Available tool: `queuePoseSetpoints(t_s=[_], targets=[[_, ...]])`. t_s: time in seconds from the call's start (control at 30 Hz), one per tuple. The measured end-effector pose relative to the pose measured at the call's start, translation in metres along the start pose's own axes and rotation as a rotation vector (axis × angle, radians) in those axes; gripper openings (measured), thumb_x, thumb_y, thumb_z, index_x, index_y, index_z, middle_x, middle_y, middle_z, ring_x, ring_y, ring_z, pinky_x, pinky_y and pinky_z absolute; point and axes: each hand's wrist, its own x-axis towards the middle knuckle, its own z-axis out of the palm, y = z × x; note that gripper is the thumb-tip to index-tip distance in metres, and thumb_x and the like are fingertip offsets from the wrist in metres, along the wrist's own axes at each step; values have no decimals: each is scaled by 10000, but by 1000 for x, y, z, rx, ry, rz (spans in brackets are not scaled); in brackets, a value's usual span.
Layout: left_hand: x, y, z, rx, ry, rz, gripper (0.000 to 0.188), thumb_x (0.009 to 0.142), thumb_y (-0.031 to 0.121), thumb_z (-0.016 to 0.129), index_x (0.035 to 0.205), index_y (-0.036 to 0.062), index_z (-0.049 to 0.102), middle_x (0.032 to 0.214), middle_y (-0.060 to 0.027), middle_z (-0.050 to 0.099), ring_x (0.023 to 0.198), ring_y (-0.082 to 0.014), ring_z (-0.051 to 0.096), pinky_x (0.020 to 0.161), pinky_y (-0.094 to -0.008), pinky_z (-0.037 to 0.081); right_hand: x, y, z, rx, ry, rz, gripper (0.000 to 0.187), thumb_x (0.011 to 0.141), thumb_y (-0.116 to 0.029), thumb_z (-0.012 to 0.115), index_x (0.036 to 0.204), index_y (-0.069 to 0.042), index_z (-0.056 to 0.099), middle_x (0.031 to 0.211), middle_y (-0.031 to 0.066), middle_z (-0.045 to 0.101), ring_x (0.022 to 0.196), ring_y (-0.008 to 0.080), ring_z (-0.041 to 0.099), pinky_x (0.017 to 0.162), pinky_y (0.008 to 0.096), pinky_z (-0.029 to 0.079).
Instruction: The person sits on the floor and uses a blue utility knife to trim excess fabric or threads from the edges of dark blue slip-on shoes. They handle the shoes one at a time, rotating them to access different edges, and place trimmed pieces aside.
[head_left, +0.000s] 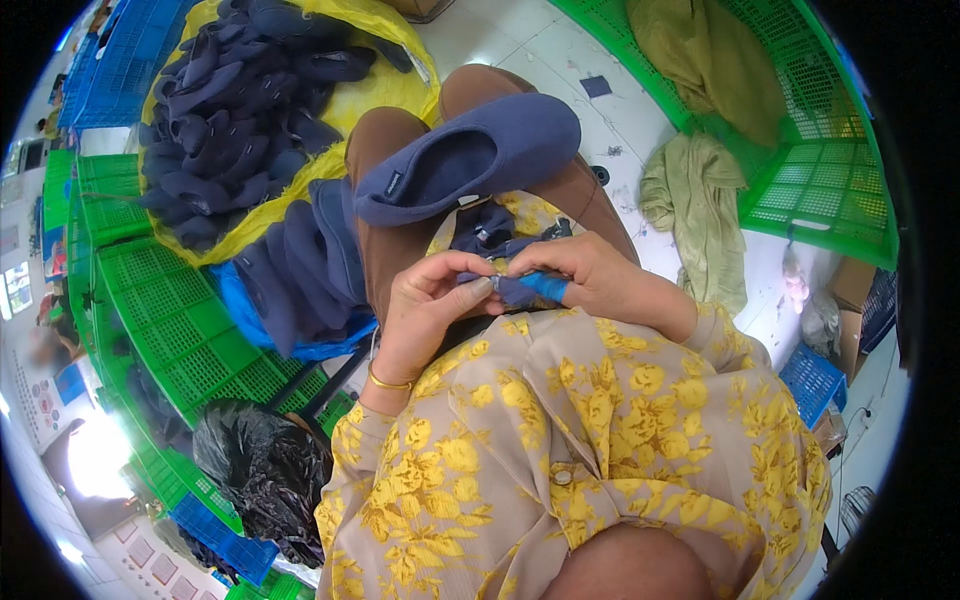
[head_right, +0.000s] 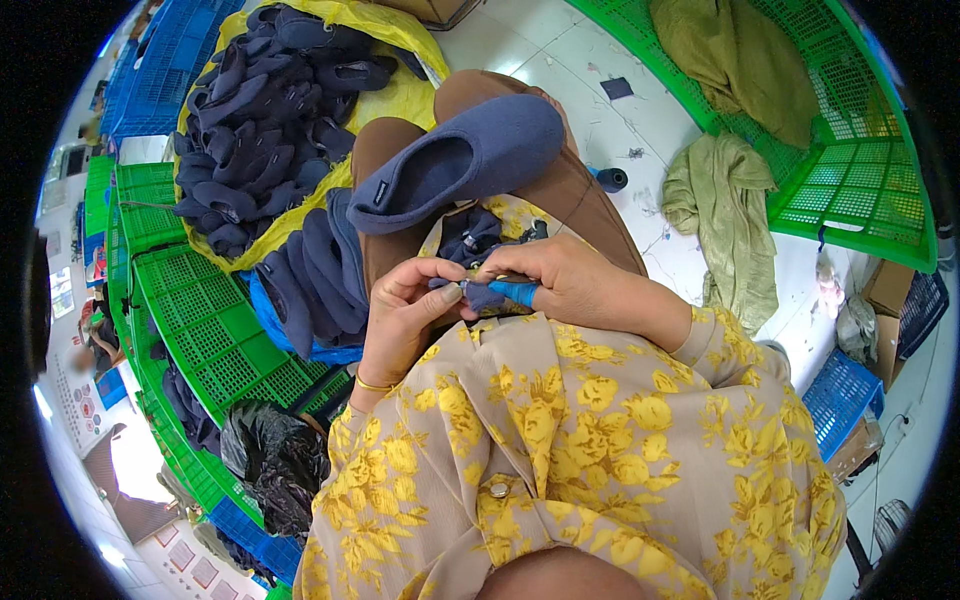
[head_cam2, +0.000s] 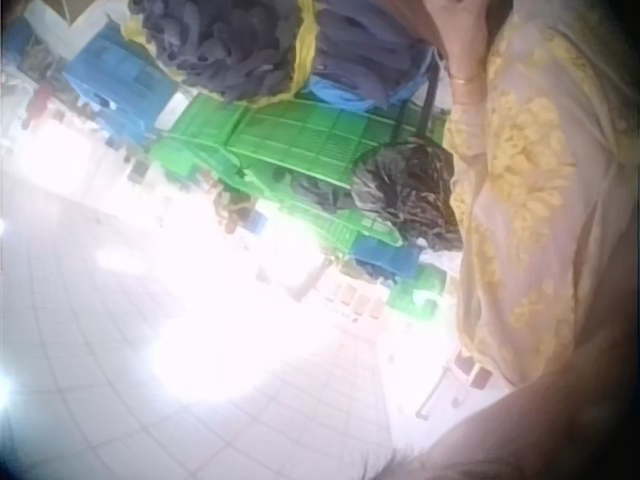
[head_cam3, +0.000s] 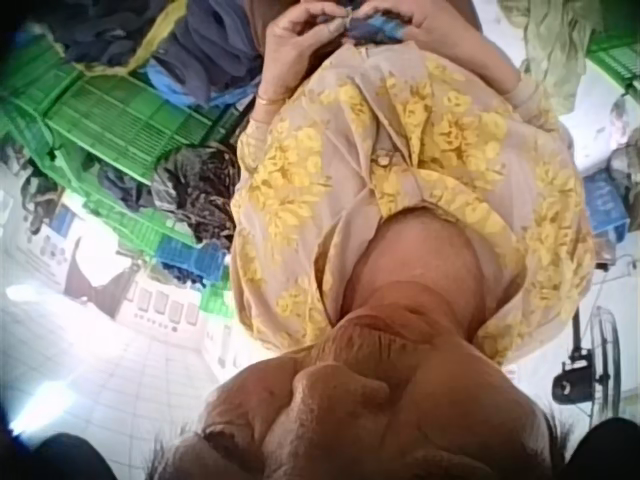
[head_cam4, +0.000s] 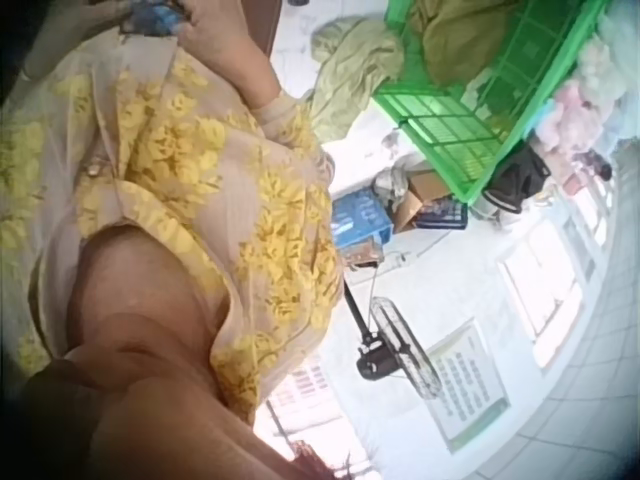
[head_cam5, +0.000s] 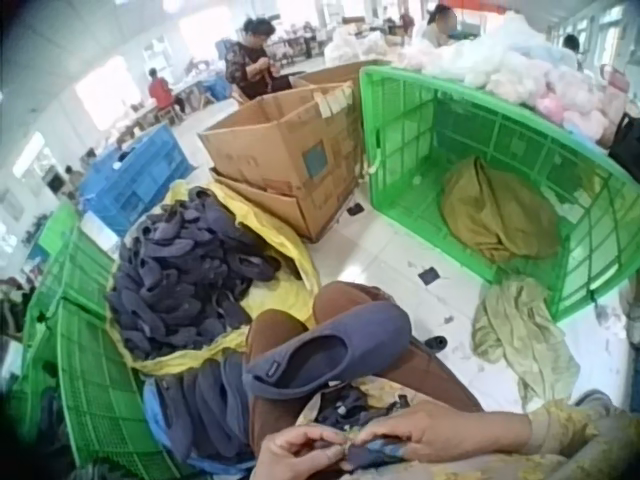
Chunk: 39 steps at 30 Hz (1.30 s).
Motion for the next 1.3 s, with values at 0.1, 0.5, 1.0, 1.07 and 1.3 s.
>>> queuePoseSetpoints(t_s=[0.1,0.5,1.0,1.07,1.3], targets=[[1,1,-3,-42,-62,-69,148,897,15,646,1036,-27,622,895,-89,668,779,-135,664,718,-248,557,1,-7,-2,-2,-4,80,177,887,-68,594,1064,-73,579,923,119,676,801,303,654,689,345,490],[7,-7,-9,117,-89,-78,108,870,13,674,971,-20,650,838,-65,674,710,-109,657,685,-227,549,1,0,3,88,-68,62,227,827,35,554,1033,-60,552,925,131,663,865,313,656,721,354,483],[5,-3,2,91,45,-65,172,880,75,667,1019,-23,641,830,-50,662,687,-95,650,637,-211,542,14,-8,5,-406,243,-251,212,753,-73,650,958,-119,628,911,44,636,769,290,645,614,381,516],[4,-4,2,83,46,-51,174,881,73,659,1027,-20,641,830,-46,661,683,-93,646,650,-209,542,14,-6,6,-405,240,-280,224,738,-67,655,952,-125,621,919,36,632,769,283,643,608,375,515],[9,-15,-3,169,-2,3,161,888,64,635,1032,-6,642,834,-31,653,688,-83,636,656,-208,533,15,-14,20,-569,288,-390,337,638,-34,674,948,-139,595,953,-4,614,767,259,634,607,359,514]])
